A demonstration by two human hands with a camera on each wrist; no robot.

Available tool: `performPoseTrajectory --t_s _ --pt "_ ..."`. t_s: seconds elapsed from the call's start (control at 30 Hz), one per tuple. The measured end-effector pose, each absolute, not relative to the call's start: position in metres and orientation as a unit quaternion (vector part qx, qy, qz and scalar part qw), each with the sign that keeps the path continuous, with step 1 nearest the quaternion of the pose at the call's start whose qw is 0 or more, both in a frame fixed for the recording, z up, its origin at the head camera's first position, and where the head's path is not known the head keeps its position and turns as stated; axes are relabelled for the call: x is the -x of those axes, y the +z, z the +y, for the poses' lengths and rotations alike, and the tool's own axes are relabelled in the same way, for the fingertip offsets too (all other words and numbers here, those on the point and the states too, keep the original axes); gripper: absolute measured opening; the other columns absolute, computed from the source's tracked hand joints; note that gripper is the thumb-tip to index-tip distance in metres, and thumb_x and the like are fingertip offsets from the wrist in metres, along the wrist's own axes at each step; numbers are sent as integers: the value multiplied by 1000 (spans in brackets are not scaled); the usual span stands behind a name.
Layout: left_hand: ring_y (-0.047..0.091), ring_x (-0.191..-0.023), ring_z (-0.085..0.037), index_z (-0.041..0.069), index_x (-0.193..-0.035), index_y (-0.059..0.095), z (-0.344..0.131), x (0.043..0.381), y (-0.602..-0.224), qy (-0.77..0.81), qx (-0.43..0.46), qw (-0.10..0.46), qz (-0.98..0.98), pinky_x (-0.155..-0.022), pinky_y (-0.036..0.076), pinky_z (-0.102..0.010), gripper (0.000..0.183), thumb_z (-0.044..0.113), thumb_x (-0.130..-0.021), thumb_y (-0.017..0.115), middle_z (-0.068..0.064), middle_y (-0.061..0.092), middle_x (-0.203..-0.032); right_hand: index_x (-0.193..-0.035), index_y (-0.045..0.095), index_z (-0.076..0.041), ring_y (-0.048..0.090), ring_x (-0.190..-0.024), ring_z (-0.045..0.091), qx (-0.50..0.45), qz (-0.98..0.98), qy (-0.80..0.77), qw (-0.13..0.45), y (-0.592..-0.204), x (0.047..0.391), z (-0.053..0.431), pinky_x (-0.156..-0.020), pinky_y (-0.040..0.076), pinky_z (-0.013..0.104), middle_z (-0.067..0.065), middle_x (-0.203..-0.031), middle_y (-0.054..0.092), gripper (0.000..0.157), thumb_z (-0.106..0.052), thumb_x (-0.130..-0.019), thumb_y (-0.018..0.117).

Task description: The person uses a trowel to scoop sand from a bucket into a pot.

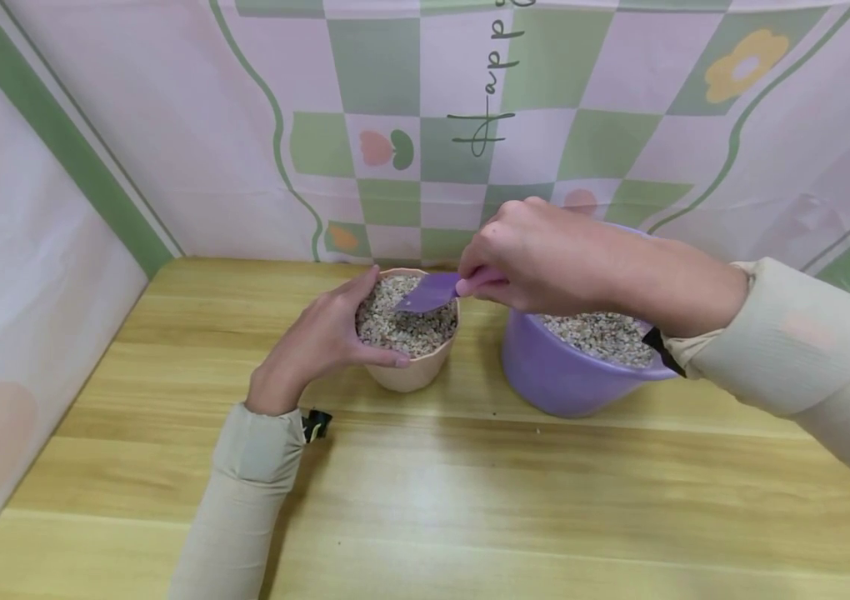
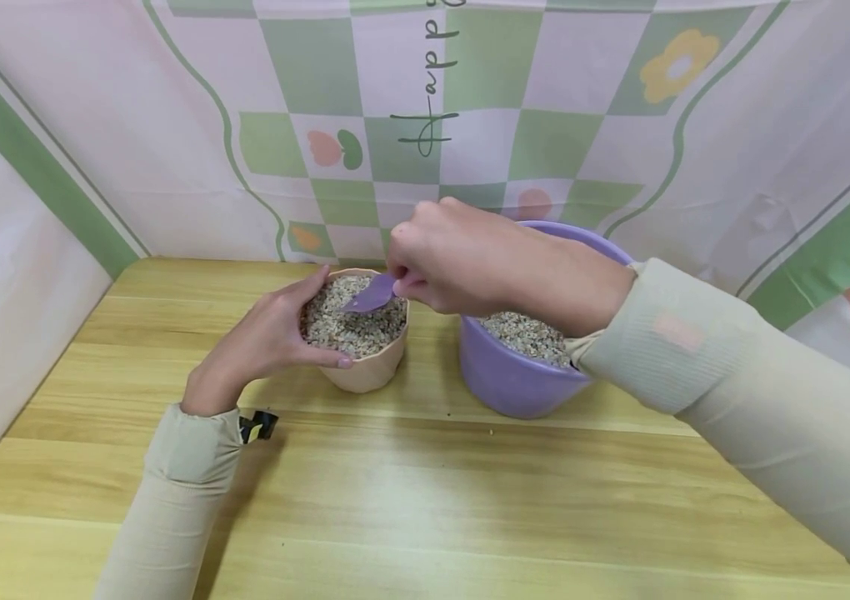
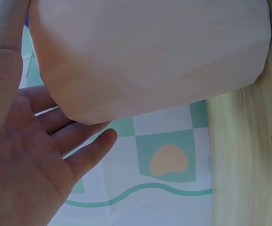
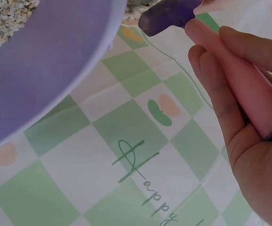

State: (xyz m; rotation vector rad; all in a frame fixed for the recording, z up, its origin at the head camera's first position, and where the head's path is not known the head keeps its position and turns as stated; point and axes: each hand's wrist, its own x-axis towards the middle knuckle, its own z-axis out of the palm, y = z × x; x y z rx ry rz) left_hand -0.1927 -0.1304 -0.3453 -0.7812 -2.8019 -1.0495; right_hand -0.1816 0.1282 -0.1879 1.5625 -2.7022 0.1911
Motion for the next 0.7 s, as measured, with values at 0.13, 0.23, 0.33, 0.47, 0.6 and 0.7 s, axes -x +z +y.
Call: performPoseTrajectory --t_s 0.13,0.23,0.33,0.47,0.6,0.7 --pt "48 -132 -27 3 -157 21 -131 193 -346 -339 253 23 -906 -108 42 -41 133 67 -59 85 -17 35 -157 -82 75 -12 61 -59 2 -504 -861 61 7 -185 180 129 -55 53 22 -6 -72 70 12 -11 -93 70" --pt "50 -129 -26 4 -158 21 -131 193 -346 -339 251 23 -907 -106 44 -41 134 67 -59 85 -17 36 -156 -85 76 -13 61 -61 1 -510 -858 57 14 -185 177 132 -55 53 21 -7 -75 70 11 -13 -94 70" --pt "52 -126 -25 4 -158 22 -130 193 -345 -340 250 26 -906 -105 45 -41 134 65 -58 86 -17 39 -155 -87 77 -12 64 -64 3 -530 -844 64 45 -188 176 139 -57 55 24 -6 -79 71 8 -13 -93 70" --pt "53 -126 -25 4 -157 25 -129 192 -345 -340 257 35 -904 -103 47 -40 132 65 -58 87 -17 42 -153 -83 74 -13 63 -62 4 -557 -818 91 111 -194 175 152 -55 52 27 -7 -78 70 6 -11 -88 75" --pt "52 -128 -26 3 -156 28 -129 192 -346 -338 264 39 -903 -104 46 -40 129 64 -59 87 -17 43 -152 -81 73 -17 63 -62 4 -564 -801 107 171 -199 174 168 -56 44 30 -9 -77 71 10 -19 -90 73" --pt "49 -132 -27 2 -156 27 -129 193 -346 -335 259 38 -905 -108 43 -41 129 64 -59 87 -17 42 -153 -86 76 -15 65 -65 6 -562 -794 111 205 -201 175 183 -57 50 30 -6 -80 74 29 -37 -99 61"
